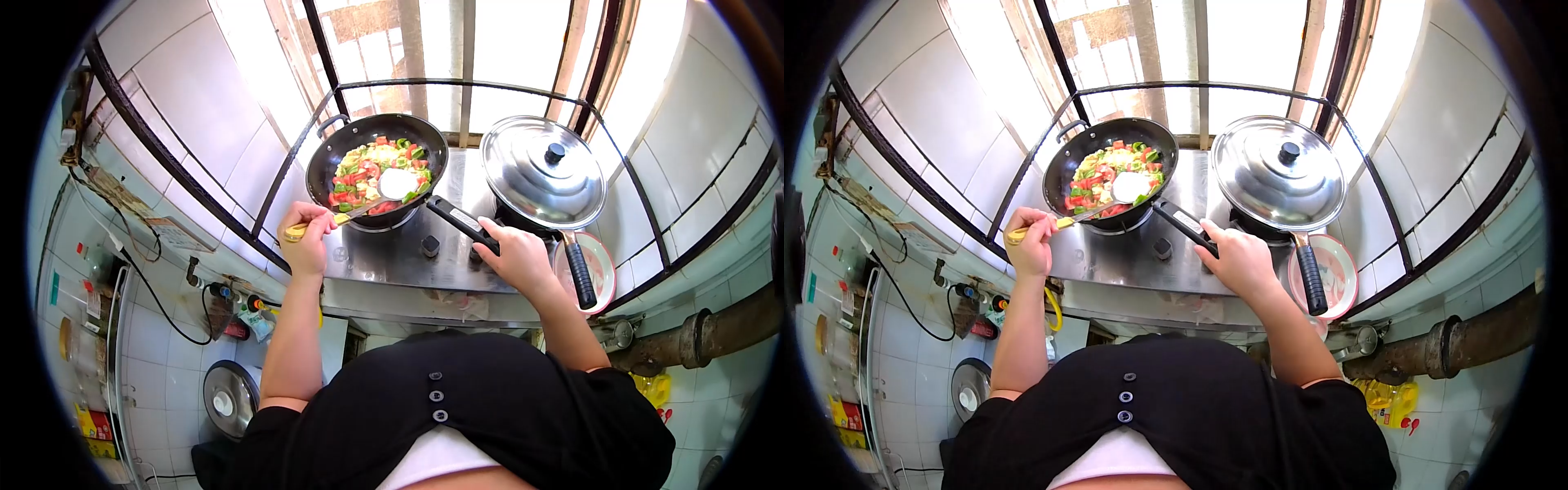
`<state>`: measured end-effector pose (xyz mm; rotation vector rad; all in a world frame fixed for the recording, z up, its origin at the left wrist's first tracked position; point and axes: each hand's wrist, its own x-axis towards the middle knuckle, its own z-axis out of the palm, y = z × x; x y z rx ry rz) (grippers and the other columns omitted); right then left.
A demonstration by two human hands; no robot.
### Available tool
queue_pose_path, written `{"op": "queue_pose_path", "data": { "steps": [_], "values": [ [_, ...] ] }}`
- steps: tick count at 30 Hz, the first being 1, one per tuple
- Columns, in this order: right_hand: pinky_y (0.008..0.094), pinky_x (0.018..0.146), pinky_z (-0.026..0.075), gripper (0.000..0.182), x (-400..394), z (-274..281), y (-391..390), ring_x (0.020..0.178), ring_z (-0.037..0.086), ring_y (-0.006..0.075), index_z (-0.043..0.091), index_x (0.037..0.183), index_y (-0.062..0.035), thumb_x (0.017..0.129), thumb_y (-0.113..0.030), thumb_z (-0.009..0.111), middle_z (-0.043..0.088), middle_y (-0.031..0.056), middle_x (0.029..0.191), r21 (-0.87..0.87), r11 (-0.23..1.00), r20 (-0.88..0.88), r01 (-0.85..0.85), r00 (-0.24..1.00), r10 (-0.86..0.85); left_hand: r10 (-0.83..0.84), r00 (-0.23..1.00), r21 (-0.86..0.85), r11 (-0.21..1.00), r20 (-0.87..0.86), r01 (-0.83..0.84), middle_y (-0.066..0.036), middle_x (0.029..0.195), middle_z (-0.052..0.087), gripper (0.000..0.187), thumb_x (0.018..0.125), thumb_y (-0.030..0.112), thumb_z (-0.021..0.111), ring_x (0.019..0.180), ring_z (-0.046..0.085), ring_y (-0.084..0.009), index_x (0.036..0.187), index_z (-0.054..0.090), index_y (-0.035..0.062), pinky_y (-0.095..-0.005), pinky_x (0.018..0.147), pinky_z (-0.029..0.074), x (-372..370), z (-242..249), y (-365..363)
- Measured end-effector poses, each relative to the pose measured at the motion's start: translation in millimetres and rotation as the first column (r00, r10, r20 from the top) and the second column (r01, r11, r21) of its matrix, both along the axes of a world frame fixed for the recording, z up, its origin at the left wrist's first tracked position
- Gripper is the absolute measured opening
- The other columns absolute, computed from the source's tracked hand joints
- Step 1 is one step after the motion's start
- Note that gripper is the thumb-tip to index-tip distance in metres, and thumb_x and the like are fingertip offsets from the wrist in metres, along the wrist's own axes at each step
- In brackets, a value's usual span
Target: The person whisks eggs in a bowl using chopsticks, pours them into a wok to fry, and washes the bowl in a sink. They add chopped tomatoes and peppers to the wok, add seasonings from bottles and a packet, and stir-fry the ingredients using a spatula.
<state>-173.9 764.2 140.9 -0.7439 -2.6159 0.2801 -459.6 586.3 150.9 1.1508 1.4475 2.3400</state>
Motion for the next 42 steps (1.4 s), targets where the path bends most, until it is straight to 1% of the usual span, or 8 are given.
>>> {"op": "queue_pose_path", "data": {
  "steps": [5,8,13,16,26,33,37,42],
  "values": [
    [0.0404,0.067,0.052,0.046,0,-3,1,0.073,0.065,0.0298,0.059,0.125,-0.0109,0.089,-0.04,0.06,0.065,0.0124,0.078,0.057,0.998,-0.015,-0.016,1.0,0.017,0.091,0.985,0.377,0.916,0.149,-0.141,-0.005,0.065,0.05,0.015,0.077,-0.011,0.049,0.061,0.049,-0.0163,0.082,0.053,0.0029,-0.0345,0.071,0.045,-8,2,7],
    [0.0393,0.066,0.052,0.046,0,-5,1,0.075,0.066,0.0286,0.06,0.124,-0.0108,0.089,-0.041,0.06,0.067,0.0124,0.081,0.043,0.999,-0.015,-0.002,1.0,0.002,0.119,0.992,0.44,0.889,0.043,-0.126,-0.005,0.065,0.05,0.017,0.077,-0.011,0.049,0.063,0.049,-0.0167,0.083,0.053,0.0045,-0.0353,0.074,0.045,-25,3,7],
    [0.0391,0.066,0.052,0.046,1,-2,0,0.075,0.066,0.0285,0.06,0.123,-0.0102,0.089,-0.041,0.06,0.067,0.0121,0.081,0.04,0.999,-0.009,-0.008,1.0,0.008,0.252,0.967,0.345,0.911,-0.038,-0.224,-0.006,0.07,0.054,0.013,0.08,-0.011,0.051,0.062,0.05,-0.0124,0.08,0.052,0.0017,-0.0312,0.071,0.049,-43,0,17],
    [0.0395,0.066,0.052,0.046,1,0,0,0.074,0.066,0.0286,0.06,0.123,-0.01,0.089,-0.041,0.06,0.067,0.0119,0.08,0.049,0.999,-0.006,-0.007,1.0,0.008,0.335,0.941,0.147,0.934,-0.046,-0.326,-0.005,0.067,0.052,0.012,0.078,-0.01,0.051,0.061,0.053,-0.015,0.08,0.052,0.0013,-0.03,0.065,0.047,-47,-3,13],
    [0.04,0.065,0.052,0.046,0,2,-1,0.075,0.066,0.029,0.06,0.123,-0.0102,0.089,-0.041,0.06,0.067,0.012,0.08,0.031,1.0,0.003,0.002,1.0,-0.003,0.296,0.939,-0.031,0.952,-0.175,-0.306,-0.003,0.066,0.055,0.008,0.079,-0.007,0.053,0.059,0.057,-0.0102,0.08,0.055,0.0012,-0.024,0.057,0.047,-40,3,17],
    [0.0398,0.065,0.052,0.046,2,2,1,0.075,0.065,0.0282,0.059,0.123,-0.0099,0.089,-0.041,0.059,0.066,0.0119,0.08,0.035,0.999,0.015,-0.026,1.0,0.025,0.303,0.94,0.017,0.953,-0.155,-0.304,-0.004,0.068,0.056,0.009,0.079,-0.008,0.054,0.059,0.056,-0.0111,0.079,0.054,0.0013,-0.0249,0.059,0.047,-40,4,17],
    [0.039,0.065,0.052,0.047,3,0,2,0.075,0.066,0.0267,0.059,0.125,-0.0101,0.09,-0.042,0.058,0.067,0.0104,0.08,0.056,0.998,0.007,-0.024,1.0,0.024,0.294,0.956,0.306,0.911,-0.013,-0.276,-0.006,0.073,0.055,0.012,0.079,-0.01,0.056,0.064,0.055,-0.0135,0.082,0.051,0.0017,-0.0269,0.064,0.047,-46,13,29],
    [0.0387,0.065,0.052,0.046,2,2,1,0.075,0.066,0.0267,0.06,0.124,-0.0102,0.09,-0.041,0.059,0.067,0.0108,0.08,0.043,0.999,0.016,-0.025,1.0,0.025,0.3,0.953,0.297,0.914,-0.039,-0.276,-0.006,0.07,0.055,0.012,0.079,-0.009,0.055,0.061,0.054,-0.0133,0.079,0.051,0.0017,-0.0266,0.061,0.048,-51,6,48]
  ]
}}
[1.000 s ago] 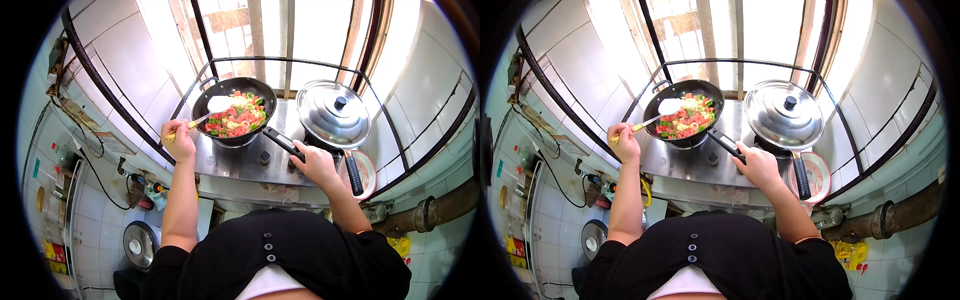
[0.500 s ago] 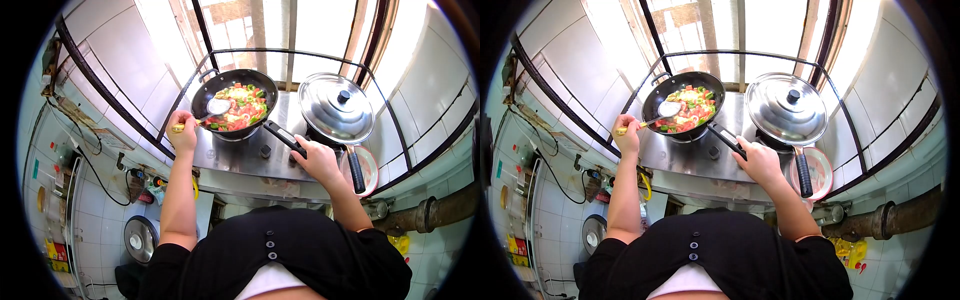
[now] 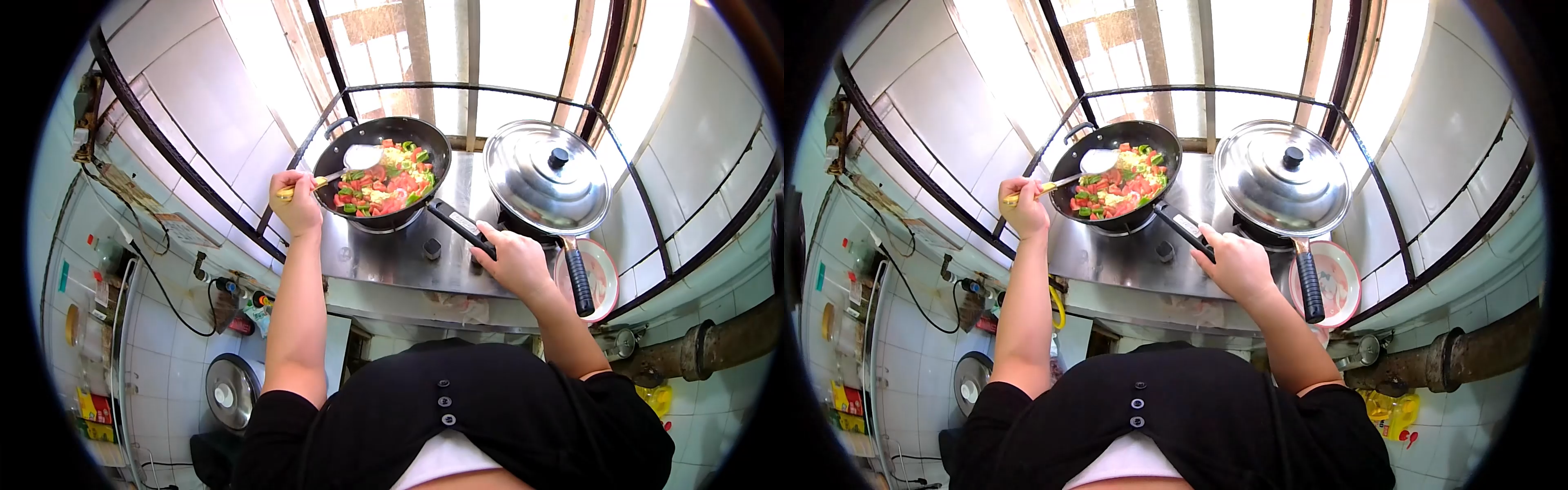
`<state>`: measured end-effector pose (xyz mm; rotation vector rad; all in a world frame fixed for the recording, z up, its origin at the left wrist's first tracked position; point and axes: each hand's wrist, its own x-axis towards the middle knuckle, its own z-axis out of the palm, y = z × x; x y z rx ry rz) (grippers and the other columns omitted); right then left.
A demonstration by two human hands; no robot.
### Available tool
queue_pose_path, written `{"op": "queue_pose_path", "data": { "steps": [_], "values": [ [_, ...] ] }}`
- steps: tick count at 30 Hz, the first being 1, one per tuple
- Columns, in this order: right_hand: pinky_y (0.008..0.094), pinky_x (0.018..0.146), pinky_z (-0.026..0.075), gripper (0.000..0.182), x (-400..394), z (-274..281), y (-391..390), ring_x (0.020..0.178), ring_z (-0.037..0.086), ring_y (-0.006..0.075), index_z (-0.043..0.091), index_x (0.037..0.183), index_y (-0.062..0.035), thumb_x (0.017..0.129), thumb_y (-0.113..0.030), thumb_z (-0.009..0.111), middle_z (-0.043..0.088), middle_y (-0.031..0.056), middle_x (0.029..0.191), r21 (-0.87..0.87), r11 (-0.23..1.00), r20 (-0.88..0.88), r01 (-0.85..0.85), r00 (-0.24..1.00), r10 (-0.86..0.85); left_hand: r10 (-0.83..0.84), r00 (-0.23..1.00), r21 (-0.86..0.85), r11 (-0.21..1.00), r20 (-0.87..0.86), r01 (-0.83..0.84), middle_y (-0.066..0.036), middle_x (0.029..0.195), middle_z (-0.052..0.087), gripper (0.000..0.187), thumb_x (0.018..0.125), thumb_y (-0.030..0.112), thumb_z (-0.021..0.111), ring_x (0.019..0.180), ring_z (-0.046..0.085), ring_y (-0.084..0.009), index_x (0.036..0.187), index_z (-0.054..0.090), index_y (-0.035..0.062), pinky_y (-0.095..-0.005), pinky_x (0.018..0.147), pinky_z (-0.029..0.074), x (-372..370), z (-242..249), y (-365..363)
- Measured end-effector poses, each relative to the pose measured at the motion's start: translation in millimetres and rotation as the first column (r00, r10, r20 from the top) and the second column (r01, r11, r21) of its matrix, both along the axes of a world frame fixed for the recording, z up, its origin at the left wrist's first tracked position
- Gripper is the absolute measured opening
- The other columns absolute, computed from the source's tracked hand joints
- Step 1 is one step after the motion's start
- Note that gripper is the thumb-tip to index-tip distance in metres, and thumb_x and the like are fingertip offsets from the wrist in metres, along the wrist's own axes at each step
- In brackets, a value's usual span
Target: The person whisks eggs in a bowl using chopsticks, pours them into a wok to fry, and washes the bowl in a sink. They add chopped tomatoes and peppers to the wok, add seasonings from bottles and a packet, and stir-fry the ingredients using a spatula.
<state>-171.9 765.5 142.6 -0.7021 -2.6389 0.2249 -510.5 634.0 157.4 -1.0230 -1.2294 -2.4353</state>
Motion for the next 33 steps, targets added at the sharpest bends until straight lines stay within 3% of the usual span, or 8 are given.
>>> {"op": "queue_pose_path", "data": {
  "steps": [6,11,25,31,33],
  "values": [
    [0.0379,0.064,0.052,0.046,0,3,-1,0.072,0.066,0.0268,0.06,0.124,-0.0103,0.089,-0.041,0.059,0.067,0.0113,0.079,-0.011,1.0,-0.016,0.008,1.0,-0.008,0.046,0.999,-0.251,0.967,0.002,-0.044,-0.005,0.064,0.055,0.008,0.077,-0.006,0.052,0.056,0.056,-0.0113,0.076,0.051,0.0011,-0.0246,0.058,0.048,3,-3,-7],
    [0.0388,0.063,0.052,0.046,-1,1,0,0.071,0.066,0.0278,0.061,0.123,-0.0103,0.089,-0.041,0.059,0.066,0.0125,0.078,-0.006,1.0,-0.02,0.006,1.0,-0.006,0.031,0.999,-0.34,0.94,0.022,-0.022,-0.004,0.064,0.054,0.007,0.079,-0.007,0.053,0.058,0.055,-0.0129,0.079,0.053,0.0005,-0.0263,0.061,0.047,0,5,-7],
    [0.0381,0.064,0.052,0.045,0,2,0,0.072,0.066,0.0272,0.06,0.122,-0.0096,0.089,-0.04,0.059,0.067,0.011,0.079,-0.004,1.0,-0.035,-0.009,0.999,0.009,0.019,1.0,-0.326,0.945,-0.005,-0.02,-0.005,0.065,0.057,0.006,0.079,-0.005,0.054,0.058,0.058,-0.0121,0.077,0.055,0.0001,-0.0252,0.058,0.048,-1,-3,-8],
    [0.0383,0.064,0.052,0.046,1,-1,2,0.072,0.066,0.0268,0.06,0.123,-0.0096,0.089,-0.041,0.06,0.066,0.0104,0.078,0.011,1.0,-0.03,-0.015,0.999,0.015,-0.002,0.999,-0.144,0.99,0.036,0.007,-0.005,0.066,0.055,0.008,0.077,-0.006,0.056,0.057,0.054,-0.012,0.08,0.054,0.0007,-0.0261,0.058,0.048,0,34,-14],
    [0.0383,0.063,0.052,0.046,1,-3,3,0.07,0.065,0.0272,0.059,0.124,-0.0103,0.089,-0.041,0.06,0.066,0.0101,0.077,0.025,1.0,-0.044,-0.019,0.999,0.02,-0.028,1.0,-0.191,0.981,0.013,0.03,-0.004,0.064,0.05,0.013,0.079,-0.007,0.055,0.055,0.05,-0.0121,0.088,0.052,0.0011,-0.0284,0.059,0.048,4,71,-19]
  ]
}}
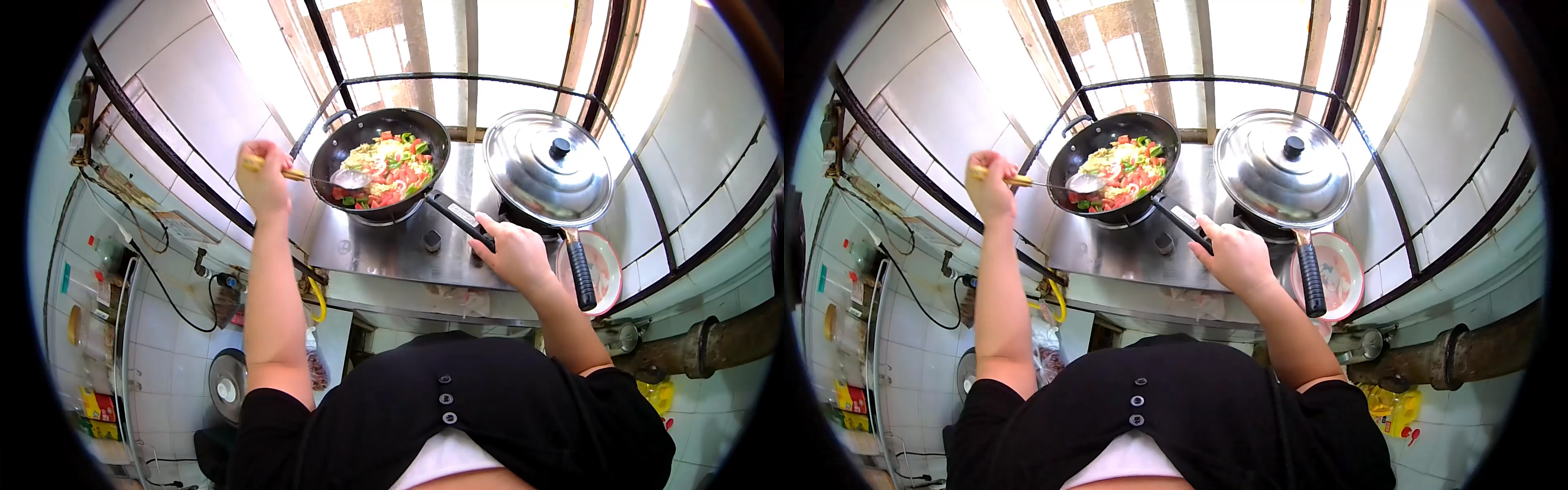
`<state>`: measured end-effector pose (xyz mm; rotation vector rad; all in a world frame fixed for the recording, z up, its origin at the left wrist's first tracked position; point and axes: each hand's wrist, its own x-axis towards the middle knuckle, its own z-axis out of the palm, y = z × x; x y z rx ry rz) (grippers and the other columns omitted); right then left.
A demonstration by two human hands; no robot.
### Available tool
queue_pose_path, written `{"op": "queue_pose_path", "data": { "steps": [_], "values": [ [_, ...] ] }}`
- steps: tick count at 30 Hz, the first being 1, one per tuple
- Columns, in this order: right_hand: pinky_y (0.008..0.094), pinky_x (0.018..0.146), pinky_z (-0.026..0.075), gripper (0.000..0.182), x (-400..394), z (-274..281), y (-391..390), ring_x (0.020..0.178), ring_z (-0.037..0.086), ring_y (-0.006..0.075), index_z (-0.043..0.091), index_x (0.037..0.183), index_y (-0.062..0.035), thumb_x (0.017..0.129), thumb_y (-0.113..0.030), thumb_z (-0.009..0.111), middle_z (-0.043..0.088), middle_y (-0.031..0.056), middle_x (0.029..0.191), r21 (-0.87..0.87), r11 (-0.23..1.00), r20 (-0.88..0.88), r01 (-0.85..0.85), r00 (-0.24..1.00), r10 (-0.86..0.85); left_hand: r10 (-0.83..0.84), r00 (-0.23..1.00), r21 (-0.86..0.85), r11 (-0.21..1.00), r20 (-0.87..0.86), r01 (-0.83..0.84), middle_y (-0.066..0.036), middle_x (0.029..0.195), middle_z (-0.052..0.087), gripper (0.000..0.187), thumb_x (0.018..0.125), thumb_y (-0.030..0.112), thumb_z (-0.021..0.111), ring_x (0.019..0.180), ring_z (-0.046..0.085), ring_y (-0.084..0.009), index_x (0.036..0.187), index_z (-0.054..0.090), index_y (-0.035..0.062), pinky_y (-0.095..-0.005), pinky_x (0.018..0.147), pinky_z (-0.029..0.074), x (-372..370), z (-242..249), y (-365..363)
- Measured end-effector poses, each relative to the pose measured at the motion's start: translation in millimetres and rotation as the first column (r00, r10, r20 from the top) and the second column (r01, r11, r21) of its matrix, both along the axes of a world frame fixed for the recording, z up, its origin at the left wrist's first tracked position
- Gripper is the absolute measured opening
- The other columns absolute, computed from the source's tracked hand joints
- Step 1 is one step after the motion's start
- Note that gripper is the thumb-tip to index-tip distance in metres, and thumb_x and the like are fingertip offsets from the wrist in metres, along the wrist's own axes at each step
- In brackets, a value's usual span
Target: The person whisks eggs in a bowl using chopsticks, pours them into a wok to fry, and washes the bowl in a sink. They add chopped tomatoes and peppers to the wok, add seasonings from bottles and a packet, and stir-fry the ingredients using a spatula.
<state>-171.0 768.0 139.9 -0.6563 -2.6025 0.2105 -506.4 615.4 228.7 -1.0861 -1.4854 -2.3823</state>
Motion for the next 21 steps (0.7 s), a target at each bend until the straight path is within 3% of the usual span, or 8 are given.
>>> {"op": "queue_pose_path", "data": {
  "steps": [5,9,13,16,17,18,20,21],
  "values": [
    [0.0376,0.061,0.052,0.047,-1,-3,0,0.068,0.065,0.0266,0.059,0.125,-0.0118,0.088,-0.041,0.061,0.066,0.0098,0.076,-0.001,1.0,0.01,0.017,1.0,-0.017,-0.056,0.99,-0.367,0.93,-0.132,0.003,-0.001,0.061,0.047,0.016,0.081,0.0,0.056,0.052,0.048,-0.0113,0.097,0.052,0.0013,-0.0281,0.058,0.047,-1,90,17],
    [0.0372,0.062,0.052,0.047,-1,0,-1,0.069,0.066,0.0265,0.059,0.125,-0.0113,0.089,-0.041,0.06,0.066,0.0099,0.076,-0.013,1.0,0.017,0.022,1.0,-0.021,-0.045,0.981,-0.535,0.842,-0.187,-0.063,-0.004,0.062,0.053,0.013,0.08,0.006,0.056,0.049,0.051,-0.0134,0.091,0.055,-0.0002,-0.0294,0.049,0.046,22,127,58],
    [0.037,0.063,0.052,0.047,0,1,-1,0.071,0.066,0.0267,0.059,0.124,-0.0106,0.089,-0.042,0.06,0.066,0.0105,0.078,-0.036,0.999,0.026,0.025,0.999,-0.025,-0.048,0.963,-0.707,0.688,-0.265,-0.161,-0.005,0.06,0.055,0.011,0.082,0.01,0.056,0.052,0.055,-0.0153,0.087,0.057,0.0,-0.0302,0.051,0.047,8,117,95],
    [0.0374,0.064,0.052,0.048,0,-2,1,0.072,0.066,0.0267,0.059,0.125,-0.0101,0.089,-0.042,0.059,0.066,0.0108,0.081,-0.039,0.999,0.019,0.011,1.0,-0.01,-0.042,0.971,-0.683,0.718,-0.235,-0.134,-0.006,0.063,0.058,0.021,0.083,0.021,0.065,0.057,0.057,-0.0173,0.085,0.061,0.0001,-0.0317,0.059,0.048,18,93,77],
    [0.0375,0.064,0.052,0.048,1,-3,3,0.072,0.066,0.0268,0.058,0.125,-0.0099,0.089,-0.042,0.059,0.065,0.011,0.081,-0.051,0.999,0.008,0.001,1.0,-0.001,0.006,0.938,-0.75,0.598,-0.346,-0.281,-0.008,0.069,0.06,0.026,0.084,0.024,0.065,0.064,0.06,-0.018,0.085,0.062,-0.0011,-0.0323,0.063,0.047,16,88,61],
    [0.0377,0.064,0.052,0.048,1,-4,3,0.072,0.066,0.0269,0.058,0.125,-0.0098,0.09,-0.042,0.059,0.065,0.0111,0.081,-0.065,0.998,-0.006,-0.005,1.0,0.005,0.082,0.916,-0.727,0.582,-0.394,-0.365,-0.009,0.074,0.062,0.032,0.086,0.029,0.064,0.071,0.061,-0.0186,0.085,0.062,-0.0025,-0.0324,0.066,0.047,24,79,41],
    [0.0384,0.068,0.052,0.046,2,-1,1,0.076,0.064,0.0275,0.058,0.124,-0.0093,0.089,-0.039,0.061,0.064,0.0104,0.081,-0.129,0.992,-0.003,0.0,1.0,-0.001,0.067,0.848,-0.73,0.476,-0.526,-0.491,-0.008,0.075,0.061,0.035,0.089,0.033,0.061,0.073,0.059,-0.0191,0.09,0.064,-0.0014,-0.0327,0.067,0.047,18,45,-3],
    [0.0382,0.067,0.052,0.046,2,-2,2,0.075,0.064,0.0278,0.058,0.124,-0.0089,0.089,-0.039,0.061,0.063,0.0108,0.081,-0.126,0.992,-0.026,-0.004,1.0,0.001,-0.003,0.845,-0.768,0.418,-0.535,-0.485,-0.006,0.073,0.06,0.032,0.091,0.032,0.061,0.073,0.059,-0.0146,0.096,0.067,0.0005,-0.03,0.066,0.047,25,35,-25]
  ]
}}
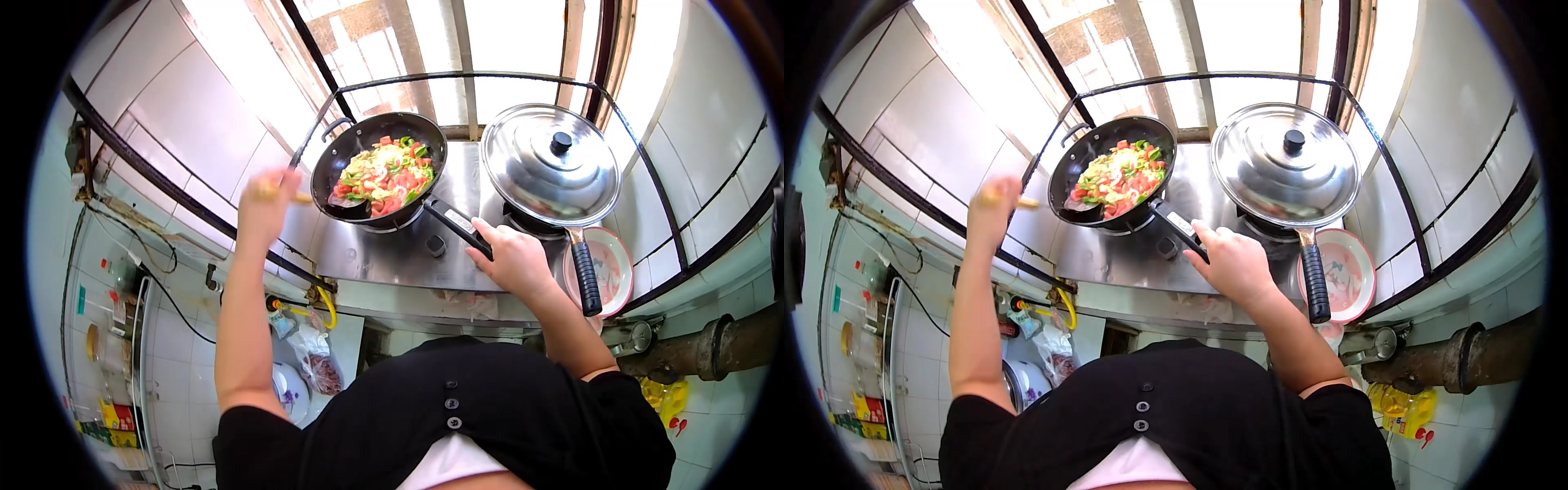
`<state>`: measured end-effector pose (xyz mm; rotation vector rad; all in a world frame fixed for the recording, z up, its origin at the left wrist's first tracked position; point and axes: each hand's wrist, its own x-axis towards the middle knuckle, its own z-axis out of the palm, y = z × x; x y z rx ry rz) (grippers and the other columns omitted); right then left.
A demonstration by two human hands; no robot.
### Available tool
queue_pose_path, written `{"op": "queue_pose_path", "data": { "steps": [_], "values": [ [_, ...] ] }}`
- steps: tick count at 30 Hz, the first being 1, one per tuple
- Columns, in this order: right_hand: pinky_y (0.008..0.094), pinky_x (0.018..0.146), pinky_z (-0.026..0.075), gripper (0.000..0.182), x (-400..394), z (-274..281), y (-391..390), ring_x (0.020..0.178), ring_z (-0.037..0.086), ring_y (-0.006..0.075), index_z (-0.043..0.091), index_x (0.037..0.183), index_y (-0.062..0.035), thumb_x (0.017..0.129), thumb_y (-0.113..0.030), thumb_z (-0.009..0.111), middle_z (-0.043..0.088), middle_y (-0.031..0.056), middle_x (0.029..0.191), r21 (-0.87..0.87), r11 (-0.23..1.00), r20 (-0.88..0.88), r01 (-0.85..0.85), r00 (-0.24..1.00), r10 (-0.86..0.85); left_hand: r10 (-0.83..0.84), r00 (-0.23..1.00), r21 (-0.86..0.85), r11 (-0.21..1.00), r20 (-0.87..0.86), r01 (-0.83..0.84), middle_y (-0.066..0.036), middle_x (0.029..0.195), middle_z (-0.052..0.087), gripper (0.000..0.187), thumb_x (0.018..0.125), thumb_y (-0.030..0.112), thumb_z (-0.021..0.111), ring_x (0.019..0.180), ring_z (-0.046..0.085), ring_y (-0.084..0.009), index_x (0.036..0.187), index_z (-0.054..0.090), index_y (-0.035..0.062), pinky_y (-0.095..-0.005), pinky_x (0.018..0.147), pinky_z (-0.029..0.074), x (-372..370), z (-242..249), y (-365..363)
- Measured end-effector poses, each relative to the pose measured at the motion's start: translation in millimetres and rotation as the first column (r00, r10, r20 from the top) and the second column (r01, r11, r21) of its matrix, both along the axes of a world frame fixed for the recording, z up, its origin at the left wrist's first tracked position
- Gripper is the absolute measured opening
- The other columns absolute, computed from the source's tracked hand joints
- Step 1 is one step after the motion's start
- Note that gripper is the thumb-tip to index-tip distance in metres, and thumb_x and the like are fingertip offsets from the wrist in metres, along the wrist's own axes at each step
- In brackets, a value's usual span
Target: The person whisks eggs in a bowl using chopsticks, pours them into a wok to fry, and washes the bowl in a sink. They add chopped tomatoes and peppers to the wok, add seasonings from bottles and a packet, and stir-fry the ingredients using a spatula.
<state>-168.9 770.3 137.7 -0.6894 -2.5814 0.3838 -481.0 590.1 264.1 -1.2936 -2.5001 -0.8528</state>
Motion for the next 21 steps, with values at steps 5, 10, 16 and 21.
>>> {"op": "queue_pose_path", "data": {
  "steps": [5,10,16,21],
  "values": [
    [0.0387,0.064,0.051,0.046,-4,-6,-2,0.072,0.064,0.0293,0.058,0.124,-0.0076,0.088,-0.035,0.064,0.06,0.0123,0.08,-0.01,1.0,-0.087,-0.006,0.996,0.005,-0.184,0.407,0.175,0.983,0.895,0.06,-0.009,0.093,0.064,0.037,0.09,0.023,0.064,0.077,0.064,-0.0165,0.12,0.058,0.0007,-0.0293,0.067,0.054,9,-36,-61],
    [0.0388,0.064,0.051,0.045,-5,-3,-4,0.073,0.063,0.03,0.058,0.123,-0.0071,0.087,-0.033,0.064,0.06,0.0126,0.081,-0.034,0.999,-0.085,0.002,0.996,-0.005,0.038,0.195,-0.047,0.998,0.98,0.042,-0.01,0.091,0.059,0.033,0.093,0.017,0.056,0.064,0.058,-0.0111,0.121,0.053,0.0004,-0.0259,0.05,0.05,-18,-23,-46],
    [0.0383,0.064,0.05,0.045,-5,-4,-4,0.072,0.063,0.0299,0.058,0.123,-0.0064,0.088,-0.033,0.064,0.059,0.0122,0.081,-0.026,1.0,-0.108,-0.012,0.994,0.009,0.297,0.685,-0.507,0.854,0.665,0.121,-0.003,0.073,0.056,0.025,0.092,0.016,0.056,0.051,0.049,-0.0079,0.113,0.061,0.0021,-0.0239,0.042,0.04,-41,-61,7],
    [0.0376,0.062,0.049,0.044,-3,-6,-4,0.07,0.061,0.0293,0.059,0.122,-0.0065,0.086,-0.031,0.066,0.059,0.011,0.08,-0.042,0.999,-0.14,-0.014,0.99,0.008,0.08,0.943,-0.488,0.868,0.323,0.093,-0.009,0.081,0.064,0.036,0.085,0.004,0.059,0.06,0.061,-0.0175,0.121,0.062,0.009,-0.0313,0.055,0.051,-12,-40,-25]
  ]
}}
